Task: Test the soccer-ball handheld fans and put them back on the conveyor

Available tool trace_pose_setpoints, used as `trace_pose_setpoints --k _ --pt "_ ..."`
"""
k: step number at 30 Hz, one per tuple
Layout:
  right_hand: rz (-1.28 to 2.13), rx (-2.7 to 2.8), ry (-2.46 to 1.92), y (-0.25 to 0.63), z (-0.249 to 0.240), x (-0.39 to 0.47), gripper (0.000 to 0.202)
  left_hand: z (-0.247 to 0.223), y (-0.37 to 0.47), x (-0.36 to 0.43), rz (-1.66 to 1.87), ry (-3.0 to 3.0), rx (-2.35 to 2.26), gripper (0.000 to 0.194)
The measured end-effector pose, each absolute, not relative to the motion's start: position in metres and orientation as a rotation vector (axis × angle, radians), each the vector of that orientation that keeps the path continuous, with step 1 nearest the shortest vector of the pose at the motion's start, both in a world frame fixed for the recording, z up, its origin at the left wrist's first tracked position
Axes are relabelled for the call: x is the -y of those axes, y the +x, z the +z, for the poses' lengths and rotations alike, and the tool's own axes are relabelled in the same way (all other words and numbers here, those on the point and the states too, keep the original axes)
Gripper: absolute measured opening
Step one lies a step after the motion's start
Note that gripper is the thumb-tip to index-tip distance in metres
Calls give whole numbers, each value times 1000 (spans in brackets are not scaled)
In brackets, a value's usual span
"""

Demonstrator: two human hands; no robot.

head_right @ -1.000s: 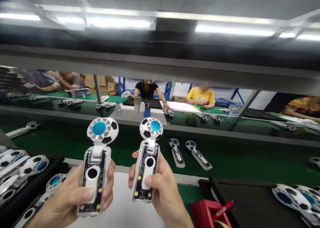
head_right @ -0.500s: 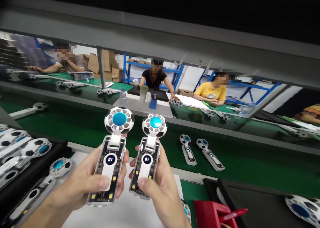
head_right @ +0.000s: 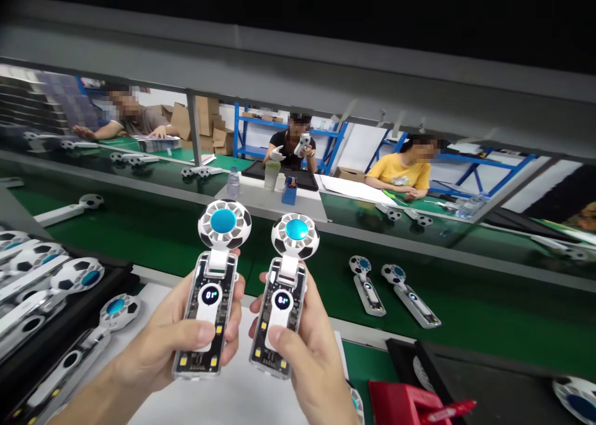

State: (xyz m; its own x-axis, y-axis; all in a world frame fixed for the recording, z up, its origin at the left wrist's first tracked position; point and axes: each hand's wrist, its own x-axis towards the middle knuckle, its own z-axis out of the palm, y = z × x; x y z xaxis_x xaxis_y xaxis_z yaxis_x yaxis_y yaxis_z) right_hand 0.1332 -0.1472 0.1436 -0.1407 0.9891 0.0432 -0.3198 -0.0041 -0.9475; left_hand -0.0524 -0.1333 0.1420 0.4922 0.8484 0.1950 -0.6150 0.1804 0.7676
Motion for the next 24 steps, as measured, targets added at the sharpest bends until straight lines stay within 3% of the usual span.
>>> trace_pose_setpoints --k 15,24 --pt "1402 1093 -872 131 141 150 75 142 -55 136 1059 876 -214 43" --pt "1375 1114 -891 135 144 154 70 140 -57 137 1035 884 -195 57"
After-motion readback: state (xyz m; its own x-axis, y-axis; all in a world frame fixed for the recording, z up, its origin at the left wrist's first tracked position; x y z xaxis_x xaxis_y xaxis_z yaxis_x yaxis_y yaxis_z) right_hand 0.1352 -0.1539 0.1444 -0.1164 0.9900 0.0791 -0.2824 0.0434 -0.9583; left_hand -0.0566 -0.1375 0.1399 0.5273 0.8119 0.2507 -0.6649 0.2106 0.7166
